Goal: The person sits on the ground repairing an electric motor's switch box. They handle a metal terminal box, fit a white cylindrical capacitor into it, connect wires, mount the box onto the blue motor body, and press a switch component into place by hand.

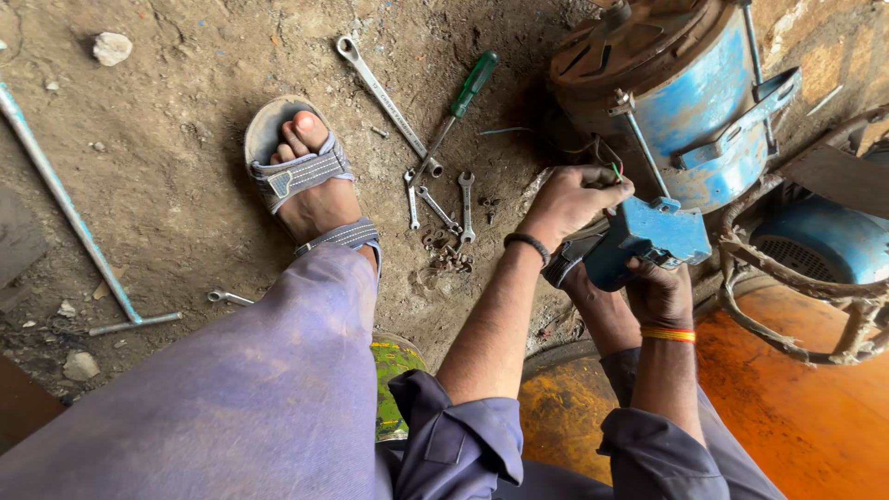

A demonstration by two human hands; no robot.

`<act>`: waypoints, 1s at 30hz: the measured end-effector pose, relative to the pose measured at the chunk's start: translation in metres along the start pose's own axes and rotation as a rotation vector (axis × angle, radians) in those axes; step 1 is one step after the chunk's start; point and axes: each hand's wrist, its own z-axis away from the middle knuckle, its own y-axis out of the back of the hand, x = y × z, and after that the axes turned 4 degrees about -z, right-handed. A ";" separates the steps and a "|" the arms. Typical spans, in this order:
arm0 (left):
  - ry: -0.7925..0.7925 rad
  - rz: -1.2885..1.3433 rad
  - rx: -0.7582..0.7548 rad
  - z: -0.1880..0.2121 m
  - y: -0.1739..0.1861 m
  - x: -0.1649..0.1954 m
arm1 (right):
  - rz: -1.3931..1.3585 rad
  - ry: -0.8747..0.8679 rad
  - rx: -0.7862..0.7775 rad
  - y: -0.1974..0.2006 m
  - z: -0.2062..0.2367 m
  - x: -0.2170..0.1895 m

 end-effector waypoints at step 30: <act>0.133 0.242 0.302 0.014 0.023 -0.008 | 0.617 0.238 0.032 -0.075 0.021 -0.060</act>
